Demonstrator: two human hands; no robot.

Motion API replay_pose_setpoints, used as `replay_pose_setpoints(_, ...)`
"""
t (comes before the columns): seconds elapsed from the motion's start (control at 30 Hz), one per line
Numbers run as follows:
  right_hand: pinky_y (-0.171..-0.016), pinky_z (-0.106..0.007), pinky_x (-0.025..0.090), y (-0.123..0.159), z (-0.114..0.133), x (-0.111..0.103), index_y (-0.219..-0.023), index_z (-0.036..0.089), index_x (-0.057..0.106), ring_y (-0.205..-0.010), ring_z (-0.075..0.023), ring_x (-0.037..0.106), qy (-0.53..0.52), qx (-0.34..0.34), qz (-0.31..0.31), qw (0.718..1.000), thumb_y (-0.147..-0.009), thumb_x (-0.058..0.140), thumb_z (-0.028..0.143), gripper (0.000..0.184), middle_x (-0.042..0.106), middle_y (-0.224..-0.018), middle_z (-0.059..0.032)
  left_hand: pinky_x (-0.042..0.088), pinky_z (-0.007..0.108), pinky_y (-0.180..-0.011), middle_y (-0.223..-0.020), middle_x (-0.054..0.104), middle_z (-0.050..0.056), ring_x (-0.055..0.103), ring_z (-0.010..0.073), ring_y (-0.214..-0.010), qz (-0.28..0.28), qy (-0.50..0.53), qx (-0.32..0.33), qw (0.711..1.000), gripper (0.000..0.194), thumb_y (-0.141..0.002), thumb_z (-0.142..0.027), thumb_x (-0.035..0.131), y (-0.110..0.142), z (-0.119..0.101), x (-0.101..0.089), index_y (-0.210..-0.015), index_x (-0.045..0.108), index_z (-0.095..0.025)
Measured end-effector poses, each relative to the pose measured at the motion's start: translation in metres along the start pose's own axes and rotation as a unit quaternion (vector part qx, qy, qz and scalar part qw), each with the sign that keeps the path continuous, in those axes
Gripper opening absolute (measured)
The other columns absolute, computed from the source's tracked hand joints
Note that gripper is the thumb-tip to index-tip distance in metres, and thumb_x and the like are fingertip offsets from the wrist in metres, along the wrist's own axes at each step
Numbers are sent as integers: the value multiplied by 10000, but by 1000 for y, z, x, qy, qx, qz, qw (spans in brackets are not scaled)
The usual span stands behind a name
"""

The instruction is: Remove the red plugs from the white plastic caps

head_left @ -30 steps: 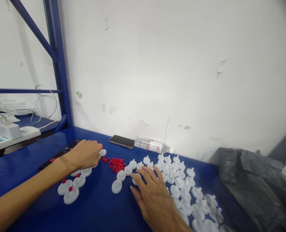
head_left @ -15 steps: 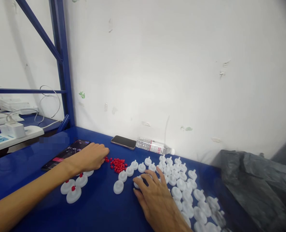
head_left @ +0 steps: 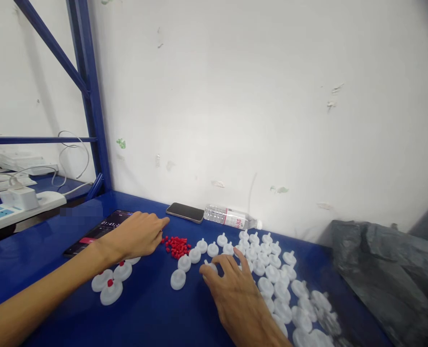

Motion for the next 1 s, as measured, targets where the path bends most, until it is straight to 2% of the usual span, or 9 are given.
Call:
replay_pose_setpoints(0.07, -1083, -533, 380, -1, 1, -4, -1069, 303, 610, -942, -213, 684, -8, 1, -6, 1000, -826, 461, 61, 373, 675, -931, -20, 378, 344, -631, -836, 743, 135, 692, 307, -721, -2, -30, -3, 1000, 250, -961, -221, 421, -1, -5, -6, -1022, 650, -143)
replay_pose_setpoints(0.17, -1116, -488, 356, -3, 3, -7, -1095, 306, 604, -968, -191, 678, -25, -2, -14, 1000, -869, 463, 79, 351, 673, -927, -6, 350, 351, -626, -804, 736, 103, 691, 293, -717, 4, -32, -1, 999, 251, -983, -234, 389, -1, -15, -14, -904, 620, -173)
replay_pose_setpoints(0.33, -1135, -456, 367, -6, 6, -14, -1038, 308, 615, -938, -180, 682, -50, 0, -28, 998, -941, 484, 171, 213, 667, -922, 19, 333, 349, -637, -802, 701, 20, 657, 217, -711, -9, 80, 75, 994, 335, -1057, -290, 324, 0, -40, -23, -817, 545, -214)
replay_pose_setpoints(0.5, -1126, -430, 382, -9, 8, -22, -1034, 307, 620, -941, -175, 683, -55, 4, -33, 998, -937, 542, 203, 163, 681, -931, 26, 345, 341, -634, -885, 651, -10, 611, 177, -710, -43, 159, 151, 975, 287, -1071, -387, 357, 7, -61, -16, -942, 574, -252)
replay_pose_setpoints(0.63, -1104, -449, 415, -7, 9, -18, -1088, 308, 621, -950, -193, 693, -38, -17, -22, 999, -891, 507, 160, 271, 704, -992, -4, 362, 343, -622, -1015, 660, -1, 628, 178, -736, -51, 192, 202, 959, 177, -1051, -340, 397, 16, -76, -11, -1074, 568, -305)
replay_pose_setpoints(0.73, -1090, -449, 453, -6, 9, -15, -1219, 311, 596, -947, -196, 702, -24, -41, -13, 999, -839, 496, 130, 433, 721, -1009, -10, 375, 351, -617, -1014, 671, 3, 635, 196, -749, -43, 219, 205, 953, 140, -1021, -309, 438, 19, -81, -10, -1078, 564, -333)
replay_pose_setpoints(0.8, -1071, -426, 483, -7, 9, -16, -1236, 320, 593, -945, -189, 706, -19, -49, -14, 999, -805, 503, 125, 481, 728, -1010, -9, 390, 349, -627, -1004, 677, 2, 640, 204, -770, -37, 237, 205, 949, 147, -1008, -299, 448, 20, -82, -11, -1083, 564, -349)
replay_pose_setpoints(1.0, -1043, -401, 520, -8, 8, -18, -1137, 317, 631, -926, -183, 718, -14, -37, -18, 999, -756, 526, 128, 438, 733, -961, -12, 419, 320, -632, -1027, 695, -20, 631, 183, -733, -46, 220, 180, 958, 170, -1034, -337, 391, 18, -78, -8, -1106, 545, -352)
Point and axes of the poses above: each hand's wrist, its own y-axis away from the middle knuckle, its own x-axis out of the palm, z = x × y, the point moved 6 cm from there along -y, towards the middle knuckle
